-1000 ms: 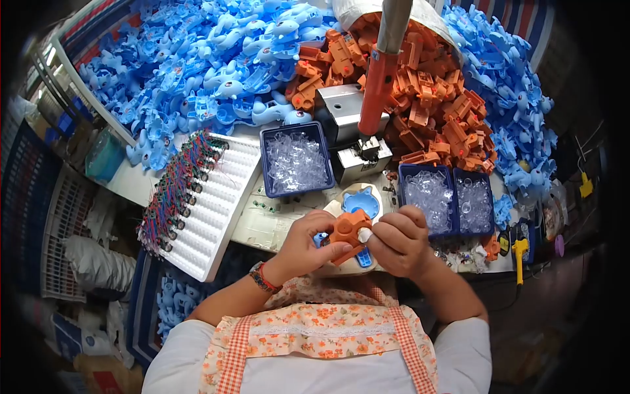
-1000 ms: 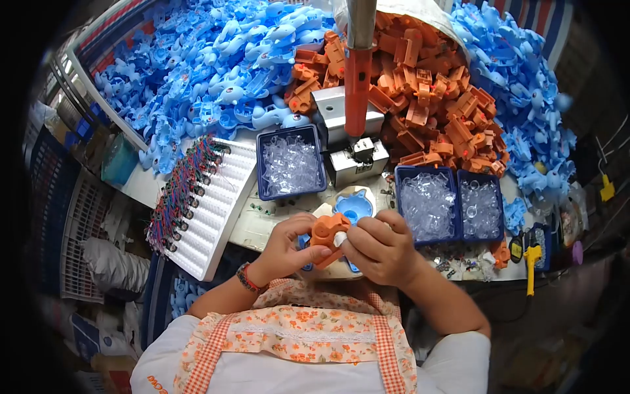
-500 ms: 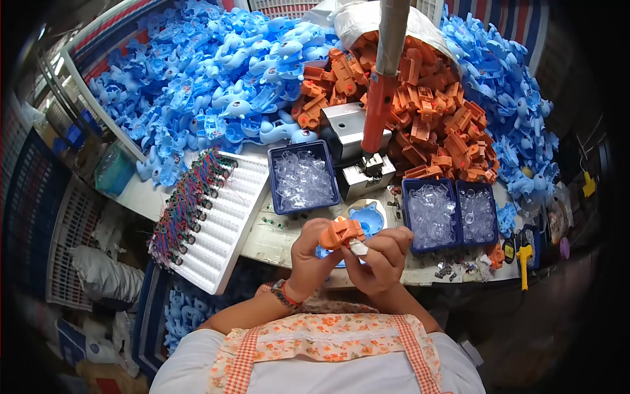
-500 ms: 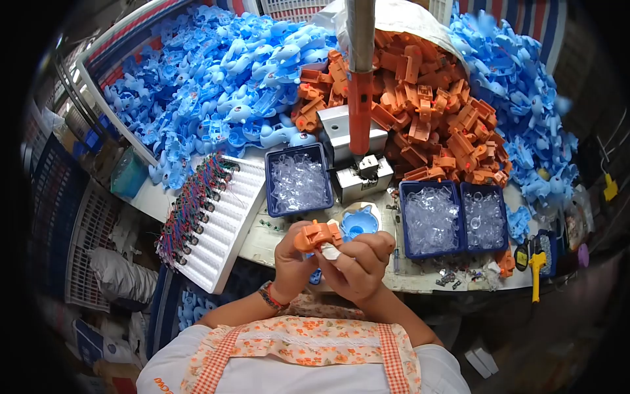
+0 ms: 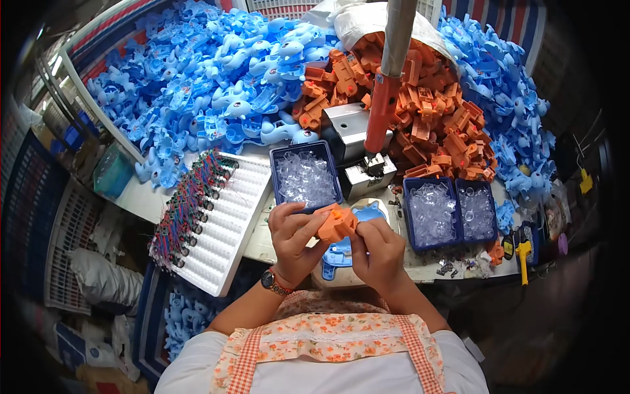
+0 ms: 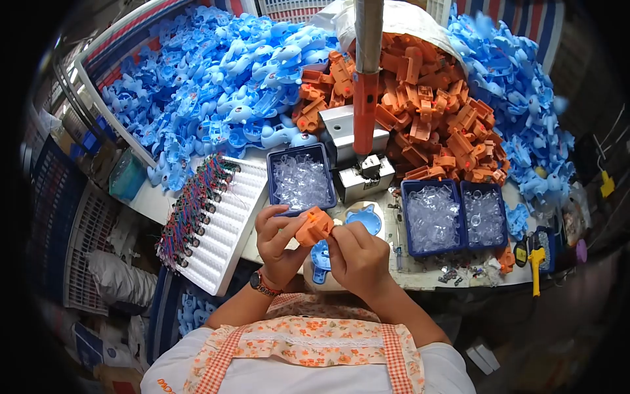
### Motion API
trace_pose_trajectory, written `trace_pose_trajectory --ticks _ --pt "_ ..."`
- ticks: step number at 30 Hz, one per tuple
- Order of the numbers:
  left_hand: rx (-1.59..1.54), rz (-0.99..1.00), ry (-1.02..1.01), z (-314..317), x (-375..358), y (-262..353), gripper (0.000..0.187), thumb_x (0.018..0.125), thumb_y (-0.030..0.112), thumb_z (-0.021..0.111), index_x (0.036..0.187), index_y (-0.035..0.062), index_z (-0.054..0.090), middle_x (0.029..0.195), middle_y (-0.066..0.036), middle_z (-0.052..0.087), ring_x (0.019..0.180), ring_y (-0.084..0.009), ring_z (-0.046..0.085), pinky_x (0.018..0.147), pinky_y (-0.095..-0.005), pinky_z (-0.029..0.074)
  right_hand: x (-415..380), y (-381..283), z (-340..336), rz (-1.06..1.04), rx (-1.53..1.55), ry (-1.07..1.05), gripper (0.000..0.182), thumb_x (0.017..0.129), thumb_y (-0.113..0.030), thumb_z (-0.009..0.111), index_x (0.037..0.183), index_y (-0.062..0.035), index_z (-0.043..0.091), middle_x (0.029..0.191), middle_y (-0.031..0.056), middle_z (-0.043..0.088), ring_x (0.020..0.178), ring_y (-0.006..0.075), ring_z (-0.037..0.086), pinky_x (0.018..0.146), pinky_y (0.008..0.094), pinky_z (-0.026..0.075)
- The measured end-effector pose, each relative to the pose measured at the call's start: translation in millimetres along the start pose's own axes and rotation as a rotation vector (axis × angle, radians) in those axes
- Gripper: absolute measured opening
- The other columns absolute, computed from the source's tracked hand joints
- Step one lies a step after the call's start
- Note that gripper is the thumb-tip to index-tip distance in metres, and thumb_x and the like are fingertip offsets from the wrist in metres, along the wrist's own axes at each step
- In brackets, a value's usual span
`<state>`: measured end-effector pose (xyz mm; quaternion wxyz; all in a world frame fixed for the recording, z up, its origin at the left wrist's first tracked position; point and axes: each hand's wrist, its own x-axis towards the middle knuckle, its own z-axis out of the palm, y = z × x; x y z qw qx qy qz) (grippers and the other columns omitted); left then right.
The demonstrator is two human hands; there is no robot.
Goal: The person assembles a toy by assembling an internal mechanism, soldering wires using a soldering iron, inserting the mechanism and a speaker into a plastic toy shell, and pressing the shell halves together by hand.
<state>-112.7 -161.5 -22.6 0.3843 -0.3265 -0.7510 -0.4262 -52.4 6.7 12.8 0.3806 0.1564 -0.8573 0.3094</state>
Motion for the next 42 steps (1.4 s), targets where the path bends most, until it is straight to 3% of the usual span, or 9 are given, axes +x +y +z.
trace_pose_trajectory --ticks 5,7,14,15,22,32,34,37,42 --pt "0.011 0.03 -0.018 -4.1 -1.1 2.3 0.045 0.065 0.011 0.086 0.108 0.011 0.072 0.094 -0.002 0.066 0.11 -0.0286 0.056 0.094 -0.0412 0.045 -7.5 1.0 10.3 0.011 0.279 0.074 0.006 0.089 -0.005 0.065 0.092 -0.0019 0.061 0.075 0.008 0.057 0.047 0.0181 0.052 0.042 0.0278 0.04" --pt "-0.001 0.028 -0.007 -3.7 -2.0 0.7 0.045 0.066 0.011 0.085 0.108 0.0109 0.072 0.094 -0.002 0.066 0.109 -0.0289 0.056 0.094 -0.041 0.045 -14.8 -11.2 5.6 0.853 1.13 -0.13 0.01 0.097 -0.01 0.056 0.094 -0.0018 0.061 0.075 0.003 0.056 0.048 0.0098 0.049 0.042 0.0223 0.036" --pt "-0.015 -0.052 -0.062 -4.5 3.0 3.0 0.039 0.064 0.013 0.083 0.102 0.0135 0.074 0.083 0.001 0.063 0.102 -0.0246 0.056 0.095 -0.0412 0.038 -1.5 -6.5 -4.8 0.711 0.706 -0.323 0.019 0.098 -0.019 0.057 0.095 -0.0008 0.059 0.069 0.0047 0.051 0.049 0.0129 0.052 0.042 0.0264 0.04" --pt "-0.019 -0.056 -0.085 -4.7 4.8 5.8 0.037 0.063 0.013 0.083 0.099 0.0128 0.074 0.079 0.001 0.061 0.099 -0.0244 0.057 0.095 -0.0406 0.038 0.8 -0.3 4.9 0.204 0.316 -0.09 0.014 0.096 -0.018 0.061 0.092 -0.0042 0.062 0.066 0.0061 0.051 0.049 0.0176 0.053 0.043 0.0307 0.041" --pt "-0.072 -0.107 -0.199 -7.2 12.5 16.8 0.026 0.064 0.013 0.082 0.087 0.0073 0.071 0.074 -0.003 0.059 0.083 -0.0233 0.058 0.082 -0.038 0.04 5.2 -5.9 -9.7 0.005 -0.323 -0.239 0.016 0.086 -0.014 0.067 0.08 -0.0079 0.053 0.067 0.0075 0.051 0.05 0.0259 0.055 0.044 0.036 0.043" --pt "-0.02 -0.05 -0.235 -7.7 17.1 22.9 0.024 0.065 0.01 0.079 0.085 0.0045 0.068 0.075 -0.006 0.059 0.077 -0.0247 0.057 0.078 -0.0368 0.042 -12.0 12.3 9.0 0.008 -0.036 -0.089 0.019 0.091 -0.011 0.06 0.074 -0.0053 0.053 0.062 0.006 0.054 0.051 0.0216 0.058 0.045 0.0324 0.043" --pt "-0.019 -0.051 -0.264 -9.1 18.7 20.7 0.025 0.065 0.01 0.079 0.087 0.0042 0.068 0.077 -0.007 0.06 0.078 -0.0249 0.057 0.079 -0.0371 0.042 -20.5 4.0 17.3 0.559 0.601 -0.04 0.025 0.096 -0.016 0.06 0.075 -0.004 0.053 0.06 0.0045 0.052 0.053 0.017 0.054 0.048 0.0307 0.041" --pt "-0.165 -0.149 -0.356 -10.7 19.2 12.8 0.028 0.068 0.01 0.077 0.093 0.0036 0.068 0.084 -0.008 0.063 0.085 -0.0254 0.059 0.083 -0.038 0.043 -17.3 -4.5 8.4 0.636 0.665 -0.054 0.025 0.092 -0.021 0.069 0.078 -0.0047 0.056 0.067 0.0031 0.054 0.058 0.0117 0.05 0.053 0.0288 0.041" --pt "-0.493 -0.359 -0.43 -9.3 13.0 1.7 0.029 0.076 0.008 0.074 0.104 0.0041 0.068 0.103 -0.009 0.066 0.106 -0.0258 0.06 0.096 -0.0391 0.043 -17.9 12.1 -11.1 0.272 0.344 0.05 0.04 0.076 -0.027 0.085 0.101 -0.0051 0.063 0.102 0.0101 0.061 0.083 0.0188 0.058 0.063 0.0298 0.046"
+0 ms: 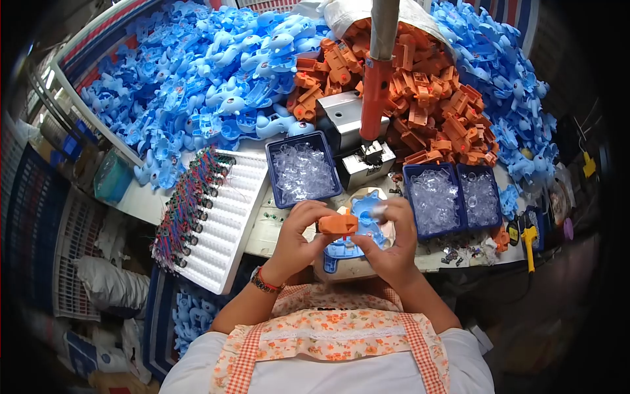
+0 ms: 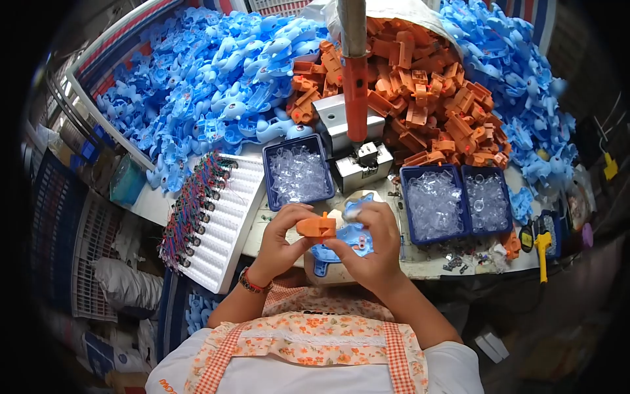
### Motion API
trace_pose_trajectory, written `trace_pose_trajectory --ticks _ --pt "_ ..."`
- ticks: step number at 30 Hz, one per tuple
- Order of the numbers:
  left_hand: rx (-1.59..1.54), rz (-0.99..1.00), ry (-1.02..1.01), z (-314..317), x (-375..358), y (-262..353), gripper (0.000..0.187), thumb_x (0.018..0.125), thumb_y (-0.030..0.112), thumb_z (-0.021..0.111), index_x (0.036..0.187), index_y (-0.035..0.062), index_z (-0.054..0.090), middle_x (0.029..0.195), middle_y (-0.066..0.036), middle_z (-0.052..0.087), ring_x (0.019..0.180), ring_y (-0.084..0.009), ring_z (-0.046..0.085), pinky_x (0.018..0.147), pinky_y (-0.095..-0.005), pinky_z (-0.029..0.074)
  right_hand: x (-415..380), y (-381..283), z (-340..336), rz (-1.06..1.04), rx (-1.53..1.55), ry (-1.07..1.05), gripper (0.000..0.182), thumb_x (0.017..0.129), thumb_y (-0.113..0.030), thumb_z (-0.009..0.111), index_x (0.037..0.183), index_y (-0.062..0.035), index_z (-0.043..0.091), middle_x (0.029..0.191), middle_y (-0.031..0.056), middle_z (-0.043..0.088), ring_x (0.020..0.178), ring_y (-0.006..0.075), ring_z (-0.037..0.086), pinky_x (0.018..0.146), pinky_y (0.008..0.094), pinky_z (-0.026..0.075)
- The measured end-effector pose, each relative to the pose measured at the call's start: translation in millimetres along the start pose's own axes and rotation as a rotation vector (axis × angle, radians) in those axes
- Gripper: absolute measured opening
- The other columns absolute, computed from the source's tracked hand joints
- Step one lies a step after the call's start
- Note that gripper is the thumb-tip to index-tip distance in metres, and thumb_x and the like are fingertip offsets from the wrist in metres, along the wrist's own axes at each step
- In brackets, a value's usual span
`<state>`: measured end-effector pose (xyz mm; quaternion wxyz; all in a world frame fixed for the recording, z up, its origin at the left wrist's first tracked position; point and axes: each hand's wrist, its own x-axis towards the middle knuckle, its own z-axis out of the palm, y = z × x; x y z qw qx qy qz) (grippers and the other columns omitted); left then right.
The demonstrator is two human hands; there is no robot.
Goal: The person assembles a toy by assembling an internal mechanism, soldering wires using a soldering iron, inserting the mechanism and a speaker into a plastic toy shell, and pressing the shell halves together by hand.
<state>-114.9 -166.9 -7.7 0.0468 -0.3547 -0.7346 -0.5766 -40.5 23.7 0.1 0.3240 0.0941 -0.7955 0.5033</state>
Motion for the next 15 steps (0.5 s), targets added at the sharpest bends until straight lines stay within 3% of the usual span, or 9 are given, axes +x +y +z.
trace_pose_trajectory --ticks 2,3,8,11,15 --pt "-0.02 0.024 -0.036 0.9 -1.6 -1.3 0.03 0.078 0.008 0.073 0.107 0.007 0.068 0.107 -0.009 0.065 0.11 -0.0264 0.057 0.099 -0.0396 0.042 12.9 -7.8 -3.3 -0.166 -0.016 -0.064 0.045 0.076 -0.02 0.083 0.111 -0.0027 0.061 0.119 0.014 0.058 0.104 0.0243 0.058 0.087 0.0345 0.047" --pt "-0.022 0.023 -0.04 2.4 -2.8 -2.7 0.03 0.078 0.008 0.073 0.107 0.007 0.068 0.107 -0.009 0.065 0.11 -0.0264 0.057 0.099 -0.0396 0.042 14.0 -9.9 -6.2 -0.12 0.013 -0.161 0.047 0.073 -0.015 0.083 0.114 -0.0041 0.064 0.124 0.0147 0.059 0.116 0.0285 0.055 0.098 0.0393 0.043" --pt "-0.127 0.005 -0.074 4.2 -7.9 -11.6 0.033 0.078 0.003 0.068 0.111 0.0082 0.067 0.115 -0.009 0.063 0.117 -0.0283 0.055 0.102 -0.04 0.041 14.2 -7.2 -2.5 -0.201 0.034 -0.24 0.043 0.072 -0.016 0.082 0.112 -0.0095 0.07 0.127 0.0107 0.061 0.118 0.0294 0.055 0.1 0.0414 0.041" --pt "-0.194 -0.015 -0.027 8.4 -12.4 -13.5 0.036 0.077 0.001 0.067 0.112 0.008 0.066 0.115 -0.009 0.063 0.118 -0.0285 0.054 0.102 -0.0402 0.041 12.8 -10.4 -1.1 -0.214 -0.073 -0.246 0.041 0.071 -0.019 0.083 0.109 -0.0143 0.072 0.12 0.0027 0.069 0.122 0.0271 0.056 0.11 0.049 0.029" --pt "-0.181 -0.014 -0.034 11.5 -15.1 -18.2 0.037 0.077 0.001 0.067 0.113 0.0073 0.066 0.116 -0.01 0.063 0.117 -0.0284 0.055 0.102 -0.0404 0.041 12.6 -12.6 0.2 -0.253 -0.114 -0.232 0.038 0.071 -0.019 0.082 0.107 -0.0137 0.072 0.117 0.0025 0.07 0.121 0.0276 0.057 0.113 0.0524 0.023"
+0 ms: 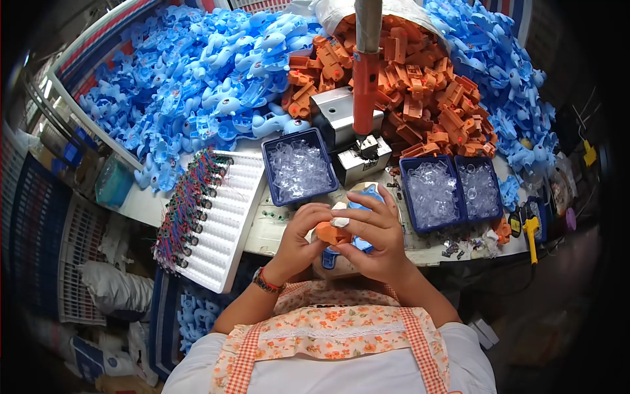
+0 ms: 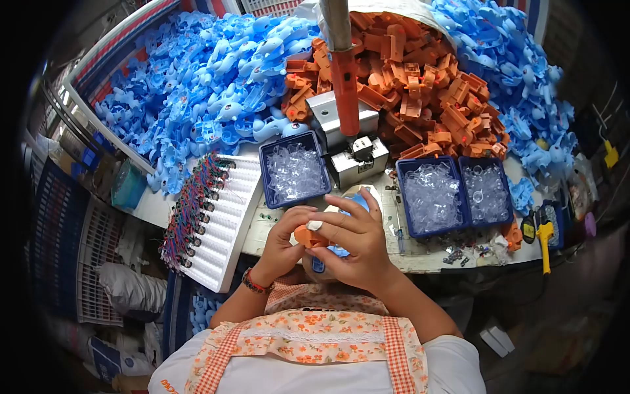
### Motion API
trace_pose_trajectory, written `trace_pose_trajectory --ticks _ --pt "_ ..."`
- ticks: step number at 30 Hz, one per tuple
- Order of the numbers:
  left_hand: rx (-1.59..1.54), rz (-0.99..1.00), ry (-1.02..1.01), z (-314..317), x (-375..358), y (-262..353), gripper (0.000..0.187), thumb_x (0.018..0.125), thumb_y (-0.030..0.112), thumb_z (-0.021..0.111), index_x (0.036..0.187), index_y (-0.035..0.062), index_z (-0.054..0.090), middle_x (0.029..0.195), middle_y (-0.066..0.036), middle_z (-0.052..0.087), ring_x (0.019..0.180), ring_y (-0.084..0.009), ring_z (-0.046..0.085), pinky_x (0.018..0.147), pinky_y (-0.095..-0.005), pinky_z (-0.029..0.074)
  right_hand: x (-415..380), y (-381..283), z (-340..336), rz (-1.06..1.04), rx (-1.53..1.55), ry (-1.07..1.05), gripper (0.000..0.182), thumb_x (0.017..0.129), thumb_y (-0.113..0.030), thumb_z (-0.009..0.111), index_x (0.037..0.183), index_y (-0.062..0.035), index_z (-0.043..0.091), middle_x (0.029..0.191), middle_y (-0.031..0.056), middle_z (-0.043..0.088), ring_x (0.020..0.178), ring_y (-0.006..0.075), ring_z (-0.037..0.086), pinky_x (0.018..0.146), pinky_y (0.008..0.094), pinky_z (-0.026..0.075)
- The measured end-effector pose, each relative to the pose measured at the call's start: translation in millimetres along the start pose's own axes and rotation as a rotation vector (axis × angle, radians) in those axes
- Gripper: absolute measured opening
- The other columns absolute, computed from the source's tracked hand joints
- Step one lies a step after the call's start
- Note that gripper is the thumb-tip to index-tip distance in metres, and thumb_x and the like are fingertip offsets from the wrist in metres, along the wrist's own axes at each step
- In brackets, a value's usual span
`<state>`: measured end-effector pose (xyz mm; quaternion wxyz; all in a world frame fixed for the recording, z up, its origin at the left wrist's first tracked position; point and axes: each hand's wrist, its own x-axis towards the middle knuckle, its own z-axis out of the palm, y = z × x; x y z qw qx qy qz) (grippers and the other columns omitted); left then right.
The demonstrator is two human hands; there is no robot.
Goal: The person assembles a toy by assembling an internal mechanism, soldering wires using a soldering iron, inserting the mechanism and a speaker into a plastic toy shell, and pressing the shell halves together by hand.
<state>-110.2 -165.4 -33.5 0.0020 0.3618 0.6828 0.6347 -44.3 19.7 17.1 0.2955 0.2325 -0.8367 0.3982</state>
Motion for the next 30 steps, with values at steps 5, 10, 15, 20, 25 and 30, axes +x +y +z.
trace_pose_trajectory --ticks 5,10,15,20,25,30 --pt "-0.017 0.003 -0.03 2.2 -1.1 -3.5 0.038 0.078 0.002 0.066 0.116 0.0054 0.065 0.119 -0.012 0.063 0.118 -0.029 0.055 0.103 -0.0414 0.041 -2.4 -1.5 5.7 0.005 -0.056 0.037 0.037 0.071 -0.02 0.082 0.105 -0.0113 0.071 0.11 0.0029 0.071 0.117 0.0287 0.061 0.114 0.055 0.022" --pt "-0.27 -0.132 -0.082 -5.7 -3.1 -7.8 0.038 0.088 0.009 0.067 0.124 0.0023 0.058 0.121 -0.009 0.062 0.115 -0.0221 0.058 0.1 -0.0365 0.046 10.7 -4.9 10.0 0.072 0.016 0.032 0.048 0.069 -0.023 0.084 0.112 -0.0076 0.067 0.117 0.0092 0.065 0.118 0.0319 0.058 0.111 0.0529 0.028" --pt "-0.652 -0.188 -0.12 -13.3 0.1 -6.1 0.039 0.092 0.011 0.068 0.128 0.0026 0.054 0.123 -0.007 0.061 0.111 -0.0153 0.06 0.097 -0.0316 0.049 16.0 -6.2 15.9 0.098 0.029 0.035 0.064 0.065 -0.028 0.086 0.121 -0.0063 0.061 0.124 0.0148 0.06 0.117 0.0341 0.056 0.109 0.0508 0.031" --pt "-0.725 -0.164 -0.066 -11.8 -6.0 -12.2 0.042 0.089 0.006 0.07 0.128 0.0043 0.054 0.123 -0.006 0.061 0.111 -0.0151 0.06 0.098 -0.0311 0.048 14.2 -8.4 18.8 0.078 -0.046 0.045 0.053 0.064 -0.026 0.086 0.111 -0.0092 0.065 0.113 0.0089 0.064 0.117 0.0311 0.057 0.111 0.0556 0.028" --pt "-0.716 -0.153 -0.094 -10.6 -7.5 -9.5 0.047 0.086 0.003 0.073 0.129 0.0051 0.054 0.127 -0.005 0.059 0.113 -0.0154 0.06 0.1 -0.0316 0.048 13.4 -11.4 17.6 0.063 -0.103 0.04 0.049 0.065 -0.024 0.086 0.108 -0.0096 0.066 0.112 0.0082 0.064 0.116 0.0298 0.059 0.112 0.0564 0.027" --pt "-0.593 -0.059 -0.015 0.4 -8.7 -6.5 0.043 0.087 0.001 0.07 0.128 0.0034 0.055 0.124 -0.006 0.061 0.113 -0.0145 0.059 0.099 -0.0309 0.047 9.3 -4.6 20.0 0.038 -0.054 0.057 0.047 0.066 -0.023 0.087 0.106 -0.009 0.067 0.113 0.0088 0.066 0.112 0.029 0.063 0.113 0.0565 0.026"
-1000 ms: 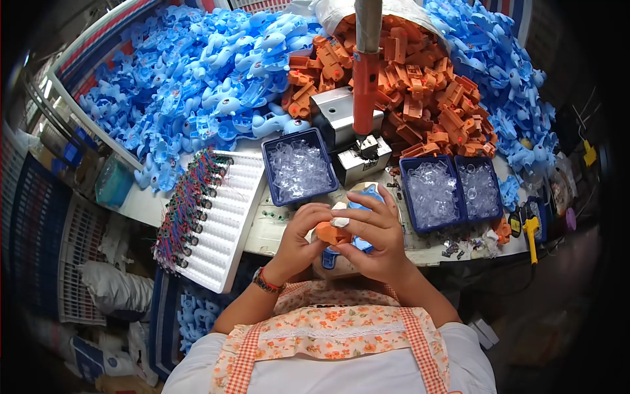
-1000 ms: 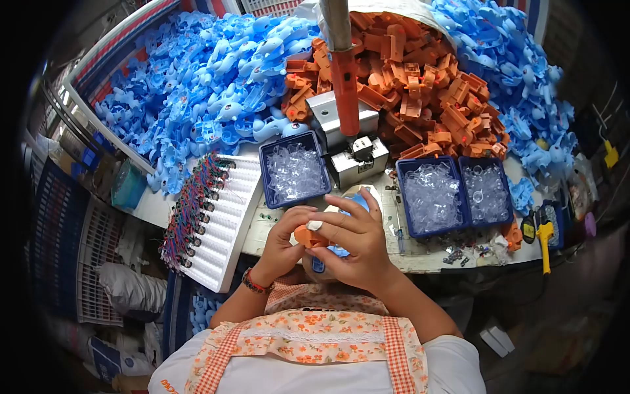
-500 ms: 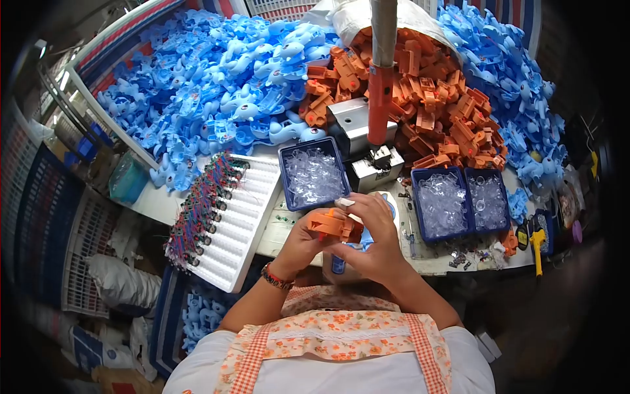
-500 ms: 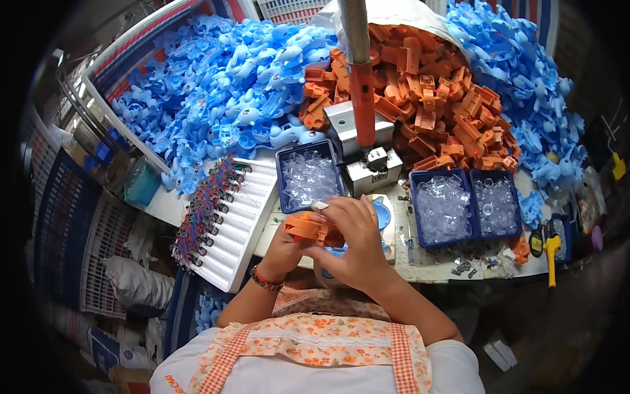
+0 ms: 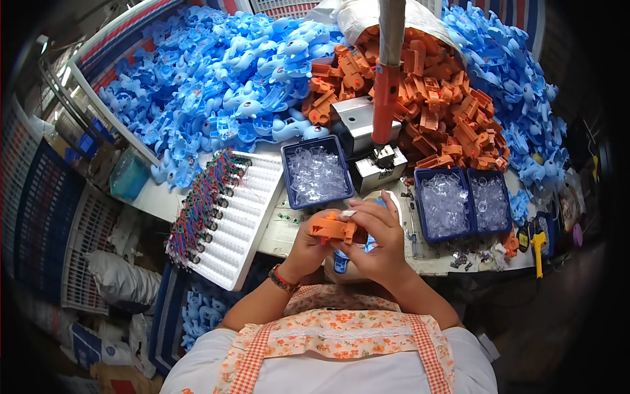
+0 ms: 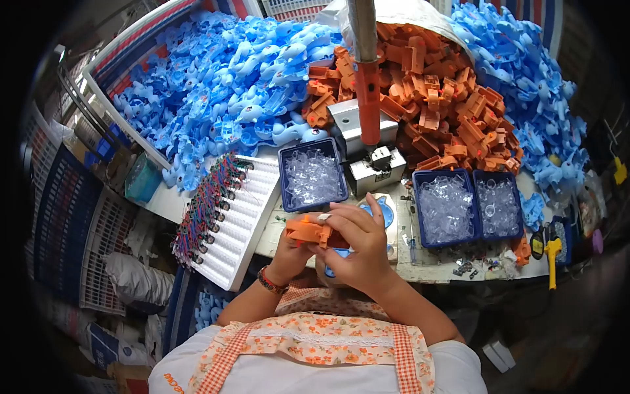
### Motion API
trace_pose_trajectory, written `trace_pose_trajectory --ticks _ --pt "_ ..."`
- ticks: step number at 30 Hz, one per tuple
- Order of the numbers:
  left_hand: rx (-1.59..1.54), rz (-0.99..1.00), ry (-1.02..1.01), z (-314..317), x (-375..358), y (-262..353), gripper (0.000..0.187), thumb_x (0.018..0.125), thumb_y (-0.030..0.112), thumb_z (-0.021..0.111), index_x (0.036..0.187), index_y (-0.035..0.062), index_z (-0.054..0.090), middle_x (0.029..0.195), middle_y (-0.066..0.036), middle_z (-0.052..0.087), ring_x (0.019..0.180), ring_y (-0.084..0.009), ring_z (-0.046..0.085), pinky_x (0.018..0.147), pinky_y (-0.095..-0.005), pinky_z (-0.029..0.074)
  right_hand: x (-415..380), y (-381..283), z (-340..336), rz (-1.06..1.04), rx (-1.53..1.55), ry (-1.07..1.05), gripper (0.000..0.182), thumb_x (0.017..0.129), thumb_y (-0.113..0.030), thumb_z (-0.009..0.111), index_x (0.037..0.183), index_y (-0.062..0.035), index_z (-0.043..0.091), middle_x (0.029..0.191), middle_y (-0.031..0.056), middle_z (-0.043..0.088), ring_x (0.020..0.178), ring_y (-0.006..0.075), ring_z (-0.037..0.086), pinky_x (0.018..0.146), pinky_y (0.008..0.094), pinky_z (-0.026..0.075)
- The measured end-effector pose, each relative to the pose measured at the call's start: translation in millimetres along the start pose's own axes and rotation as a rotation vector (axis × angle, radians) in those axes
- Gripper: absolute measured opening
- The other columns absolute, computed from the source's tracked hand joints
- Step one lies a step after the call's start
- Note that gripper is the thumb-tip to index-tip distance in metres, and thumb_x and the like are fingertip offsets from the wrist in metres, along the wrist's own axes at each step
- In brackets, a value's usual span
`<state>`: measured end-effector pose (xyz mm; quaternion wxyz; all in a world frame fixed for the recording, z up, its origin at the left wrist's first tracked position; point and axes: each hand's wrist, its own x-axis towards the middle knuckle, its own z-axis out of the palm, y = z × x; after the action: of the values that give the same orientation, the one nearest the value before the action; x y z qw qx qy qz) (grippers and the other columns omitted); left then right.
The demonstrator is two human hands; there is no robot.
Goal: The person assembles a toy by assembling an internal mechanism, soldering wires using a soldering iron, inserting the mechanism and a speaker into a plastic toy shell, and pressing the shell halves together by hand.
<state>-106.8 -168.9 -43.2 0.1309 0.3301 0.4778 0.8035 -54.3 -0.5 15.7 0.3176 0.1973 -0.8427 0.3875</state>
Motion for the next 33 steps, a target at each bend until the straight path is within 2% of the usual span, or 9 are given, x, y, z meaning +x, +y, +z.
trace_pose_trajectory --ticks 3,9,11,14,17,22,26,29,33 --pt "0.081 -0.018 0.043 0.4 -4.3 -0.7 0.04 0.088 0.0 0.067 0.127 0.0021 0.056 0.124 -0.007 0.061 0.112 -0.0139 0.059 0.098 -0.0302 0.046 -6.4 10.5 6.7 0.074 0.1 0.011 0.048 0.066 -0.021 0.087 0.107 -0.0071 0.067 0.115 0.0104 0.067 0.11 0.0282 0.064 0.112 0.0568 0.028" --pt "0.295 -0.036 0.147 12.8 4.7 10.7 0.037 0.085 0.002 0.068 0.121 0.0017 0.059 0.117 -0.007 0.064 0.109 -0.0156 0.059 0.096 -0.0298 0.045 -11.5 18.8 11.5 0.255 0.262 0.032 0.052 0.066 -0.019 0.088 0.11 -0.0038 0.065 0.116 0.0128 0.066 0.114 0.0252 0.061 0.107 0.0426 0.039" --pt "0.352 -0.055 0.166 14.3 8.2 14.9 0.037 0.083 0.002 0.069 0.118 0.0016 0.06 0.113 -0.008 0.065 0.107 -0.018 0.06 0.095 -0.0307 0.045 -5.2 16.3 1.9 0.378 0.276 -0.123 0.055 0.066 -0.019 0.089 0.113 -0.0033 0.064 0.116 0.0124 0.063 0.112 0.0258 0.06 0.1 0.0367 0.043" --pt "0.786 0.175 0.082 15.3 13.5 21.6 0.037 0.07 0.002 0.071 0.106 0.0012 0.061 0.093 -0.013 0.06 0.087 -0.032 0.055 0.081 -0.0405 0.043 -2.8 18.4 -3.6 0.323 0.427 0.007 0.057 0.068 -0.021 0.088 0.115 -0.0035 0.062 0.115 0.0111 0.059 0.108 0.0258 0.059 0.096 0.037 0.044" --pt "1.067 0.29 0.038 21.0 15.2 33.2 0.034 0.07 0.004 0.072 0.102 0.0033 0.06 0.089 -0.012 0.057 0.085 -0.0311 0.054 0.084 -0.0436 0.039 7.4 15.2 -22.6 0.123 0.268 -0.08 0.059 0.069 -0.023 0.088 0.118 -0.0043 0.061 0.118 0.0125 0.058 0.107 0.025 0.059 0.096 0.0348 0.045" --pt "1.334 0.32 -0.034 27.0 13.6 47.4 0.042 0.066 0.006 0.072 0.106 0.0064 0.059 0.095 -0.009 0.057 0.096 -0.0303 0.054 0.103 -0.0509 0.035 11.1 8.5 -27.9 0.054 0.137 -0.197 0.039 0.067 -0.023 0.086 0.097 -0.0092 0.066 0.109 0.0044 0.065 0.106 0.0242 0.061 0.11 0.0568 0.027" --pt "1.34 0.32 -0.035 21.6 16.0 52.0 0.042 0.065 0.006 0.072 0.106 0.0072 0.061 0.096 -0.009 0.057 0.098 -0.031 0.055 0.102 -0.0501 0.036 15.7 5.1 -29.3 -0.053 0.04 -0.158 0.037 0.067 -0.023 0.086 0.094 -0.0092 0.065 0.104 0.0051 0.066 0.106 0.0242 0.063 0.111 0.0554 0.028" --pt "1.14 0.332 -0.03 19.1 18.6 53.8 0.04 0.066 0.007 0.075 0.104 0.0077 0.064 0.099 -0.008 0.06 0.105 -0.0311 0.057 0.099 -0.0472 0.04 18.0 4.9 -33.1 -0.098 0.039 -0.118 0.035 0.067 -0.02 0.085 0.093 -0.0083 0.066 0.1 0.0065 0.068 0.106 0.025 0.065 0.111 0.0552 0.027" --pt "0.939 0.289 -0.015 12.0 17.0 48.9 0.036 0.069 0.011 0.08 0.101 0.0055 0.067 0.103 -0.011 0.066 0.112 -0.0306 0.059 0.096 -0.0424 0.045 15.9 15.3 -32.9 -0.021 0.232 -0.089 0.033 0.07 -0.019 0.084 0.093 -0.0069 0.064 0.1 0.0103 0.07 0.106 0.026 0.066 0.113 0.055 0.024"
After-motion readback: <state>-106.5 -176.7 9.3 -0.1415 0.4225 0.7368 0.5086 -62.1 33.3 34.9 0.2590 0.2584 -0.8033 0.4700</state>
